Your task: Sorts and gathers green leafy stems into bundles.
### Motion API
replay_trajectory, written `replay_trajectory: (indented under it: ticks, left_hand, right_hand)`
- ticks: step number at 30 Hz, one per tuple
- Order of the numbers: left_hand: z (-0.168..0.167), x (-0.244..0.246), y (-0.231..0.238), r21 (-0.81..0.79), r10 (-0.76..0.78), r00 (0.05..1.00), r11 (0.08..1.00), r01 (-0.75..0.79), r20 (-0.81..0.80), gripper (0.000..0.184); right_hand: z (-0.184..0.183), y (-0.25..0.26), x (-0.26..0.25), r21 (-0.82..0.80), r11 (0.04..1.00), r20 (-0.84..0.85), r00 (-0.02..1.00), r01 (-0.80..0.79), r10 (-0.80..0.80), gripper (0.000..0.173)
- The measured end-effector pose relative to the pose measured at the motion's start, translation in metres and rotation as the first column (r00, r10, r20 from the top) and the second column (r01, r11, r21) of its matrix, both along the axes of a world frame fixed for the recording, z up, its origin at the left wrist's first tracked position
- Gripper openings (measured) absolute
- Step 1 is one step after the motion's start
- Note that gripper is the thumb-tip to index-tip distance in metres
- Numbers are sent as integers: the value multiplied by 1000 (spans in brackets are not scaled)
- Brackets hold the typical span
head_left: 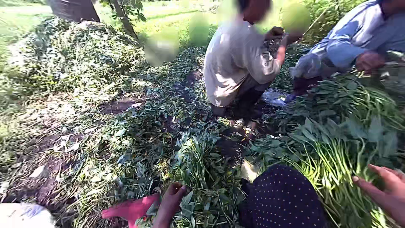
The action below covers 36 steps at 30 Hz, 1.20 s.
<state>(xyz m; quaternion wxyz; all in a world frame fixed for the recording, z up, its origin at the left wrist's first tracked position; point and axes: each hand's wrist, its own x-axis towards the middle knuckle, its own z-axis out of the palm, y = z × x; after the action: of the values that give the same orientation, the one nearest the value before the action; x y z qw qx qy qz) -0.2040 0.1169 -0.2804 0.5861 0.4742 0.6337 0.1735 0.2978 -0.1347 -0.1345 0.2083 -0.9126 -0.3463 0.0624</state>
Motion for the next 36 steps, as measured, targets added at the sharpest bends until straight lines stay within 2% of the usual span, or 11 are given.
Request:
replay_trajectory:
  ticks: [3, 5, 6, 8, 10, 12, 15, 19, 22, 28, 36]
  left_hand:
    - [-21, 14, 8, 52, -156, 958, 983, 173, -242, 46]
    - [-38, 24, 6, 13, -310, 876, 941, 338, -369, 49]
    - [-45, 28, 3, -24, -380, 845, 916, 401, -377, 50]
    - [-53, 36, -4, -101, -489, 807, 869, 485, -332, 52]
    - [-53, 42, -5, -129, -519, 810, 854, 503, -273, 52]
    - [-47, 42, 3, -111, -487, 843, 873, 474, -230, 53]
    - [-36, 30, 23, -33, -363, 912, 931, 363, -193, 49]
    - [-34, 10, 36, 14, -159, 982, 987, 162, -104, 46]
    - [-32, 2, 43, 51, -3, 999, 999, 5, -48, 42]
    - [-29, -4, 49, 88, 275, 957, 955, -284, 96, 28]
    - [-30, 7, 41, -101, 184, 971, 980, -169, 152, 37]
  right_hand:
    - [50, 83, -45, 114, 967, -38, 971, -229, 235, 37]
    - [38, 156, -77, 167, 893, -106, 893, -418, 438, 18]
    - [25, 194, -98, 135, 852, -235, 819, -506, 524, 16]
    - [-22, 265, -143, -16, 747, -536, 636, -665, 555, 23]
    - [-88, 313, -182, -128, 665, -684, 550, -736, 478, 29]
    - [-152, 340, -207, -173, 656, -729, 543, -734, 416, 33]
    - [-230, 367, -239, -146, 773, -709, 610, -618, 354, 36]
    - [-276, 383, -279, -218, 828, -580, 751, -516, 315, 41]
    - [-275, 386, -283, -273, 848, -580, 781, -455, 232, 37]
    - [-210, 336, -292, -27, 887, -799, 543, -461, 258, 38]
    - [-180, 253, -327, 114, 694, -826, 320, -711, 463, 35]
